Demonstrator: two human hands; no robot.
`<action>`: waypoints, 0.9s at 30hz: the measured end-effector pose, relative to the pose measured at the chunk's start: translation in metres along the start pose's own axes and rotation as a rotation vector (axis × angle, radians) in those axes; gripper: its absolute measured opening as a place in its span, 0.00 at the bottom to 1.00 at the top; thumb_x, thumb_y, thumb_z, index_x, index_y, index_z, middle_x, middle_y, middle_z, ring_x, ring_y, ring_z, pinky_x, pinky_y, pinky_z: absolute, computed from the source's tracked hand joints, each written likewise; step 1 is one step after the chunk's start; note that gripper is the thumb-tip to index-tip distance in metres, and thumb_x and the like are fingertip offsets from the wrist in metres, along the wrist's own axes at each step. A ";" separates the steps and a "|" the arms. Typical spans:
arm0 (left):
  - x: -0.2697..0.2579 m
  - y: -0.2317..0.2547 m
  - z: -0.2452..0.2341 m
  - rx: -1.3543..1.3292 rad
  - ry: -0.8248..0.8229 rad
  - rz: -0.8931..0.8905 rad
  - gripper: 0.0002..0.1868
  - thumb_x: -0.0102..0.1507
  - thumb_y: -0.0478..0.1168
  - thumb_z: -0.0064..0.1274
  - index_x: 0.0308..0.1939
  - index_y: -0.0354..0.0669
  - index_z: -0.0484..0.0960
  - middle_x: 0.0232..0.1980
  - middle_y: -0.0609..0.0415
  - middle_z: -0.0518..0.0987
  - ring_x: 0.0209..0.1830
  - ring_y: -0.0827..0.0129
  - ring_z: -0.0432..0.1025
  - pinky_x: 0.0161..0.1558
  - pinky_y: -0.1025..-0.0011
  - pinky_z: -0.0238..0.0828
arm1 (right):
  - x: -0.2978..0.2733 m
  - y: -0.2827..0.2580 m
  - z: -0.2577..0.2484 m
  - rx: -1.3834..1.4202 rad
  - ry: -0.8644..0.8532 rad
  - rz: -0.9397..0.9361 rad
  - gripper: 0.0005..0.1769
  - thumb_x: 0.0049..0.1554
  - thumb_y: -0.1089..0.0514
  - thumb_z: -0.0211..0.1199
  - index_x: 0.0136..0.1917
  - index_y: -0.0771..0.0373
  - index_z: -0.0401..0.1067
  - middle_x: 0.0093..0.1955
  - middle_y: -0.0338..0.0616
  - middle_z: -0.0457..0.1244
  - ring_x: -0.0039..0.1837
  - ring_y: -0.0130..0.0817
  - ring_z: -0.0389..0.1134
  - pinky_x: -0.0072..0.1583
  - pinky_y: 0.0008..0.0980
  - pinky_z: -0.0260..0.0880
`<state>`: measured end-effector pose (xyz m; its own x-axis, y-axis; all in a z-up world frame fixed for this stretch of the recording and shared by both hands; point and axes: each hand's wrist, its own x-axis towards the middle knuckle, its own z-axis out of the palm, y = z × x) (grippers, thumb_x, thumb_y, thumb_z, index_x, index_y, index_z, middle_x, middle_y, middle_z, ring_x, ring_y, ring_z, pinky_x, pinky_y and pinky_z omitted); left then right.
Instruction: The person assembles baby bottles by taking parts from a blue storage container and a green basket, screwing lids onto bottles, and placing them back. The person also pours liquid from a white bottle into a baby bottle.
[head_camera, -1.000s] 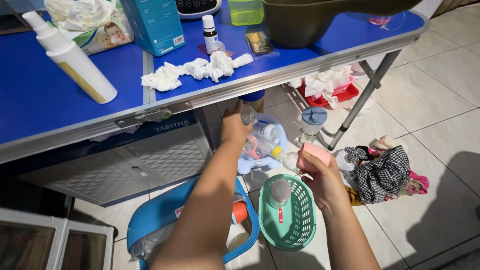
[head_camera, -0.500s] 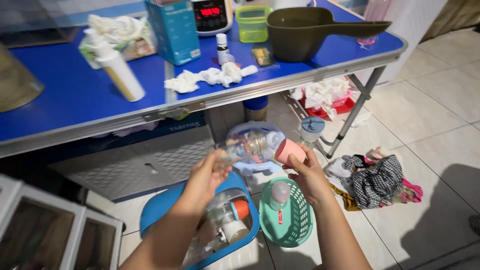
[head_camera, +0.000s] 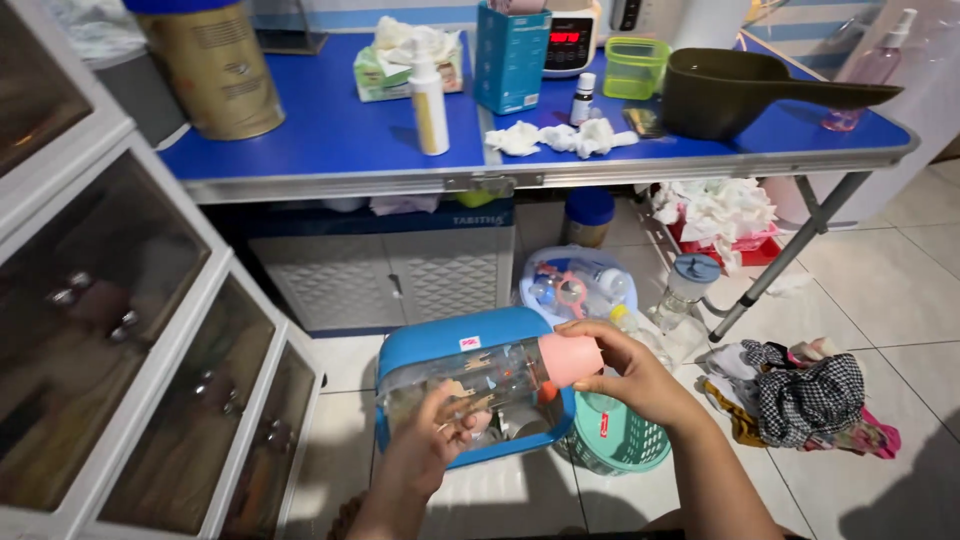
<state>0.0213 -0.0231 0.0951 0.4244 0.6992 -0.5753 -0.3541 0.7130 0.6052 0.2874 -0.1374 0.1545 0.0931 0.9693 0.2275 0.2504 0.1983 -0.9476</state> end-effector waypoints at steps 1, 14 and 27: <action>-0.014 0.006 0.001 -0.006 0.002 0.001 0.25 0.64 0.45 0.55 0.63 0.37 0.74 0.48 0.32 0.83 0.30 0.61 0.68 0.29 0.72 0.62 | 0.000 -0.001 0.007 -0.001 -0.006 0.001 0.34 0.49 0.64 0.75 0.68 0.57 0.71 0.71 0.43 0.63 0.75 0.36 0.62 0.72 0.36 0.62; -0.003 0.024 -0.025 0.175 -0.007 -0.099 0.26 0.61 0.53 0.58 0.56 0.39 0.81 0.47 0.42 0.83 0.36 0.61 0.72 0.35 0.68 0.66 | 0.000 -0.001 0.029 -0.207 0.010 -0.090 0.28 0.52 0.59 0.73 0.65 0.55 0.73 0.71 0.44 0.62 0.75 0.39 0.62 0.71 0.39 0.64; 0.000 0.042 -0.025 0.281 -0.058 0.025 0.21 0.63 0.40 0.59 0.58 0.32 0.80 0.52 0.38 0.84 0.39 0.54 0.77 0.43 0.60 0.79 | 0.008 0.000 0.034 -0.108 0.178 0.289 0.42 0.41 0.71 0.79 0.68 0.57 0.75 0.66 0.40 0.68 0.57 0.32 0.70 0.52 0.32 0.76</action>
<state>-0.0141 0.0084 0.1069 0.4680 0.7064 -0.5310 -0.1235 0.6473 0.7522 0.2559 -0.1245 0.1489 0.3390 0.9408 -0.0024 0.2891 -0.1066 -0.9513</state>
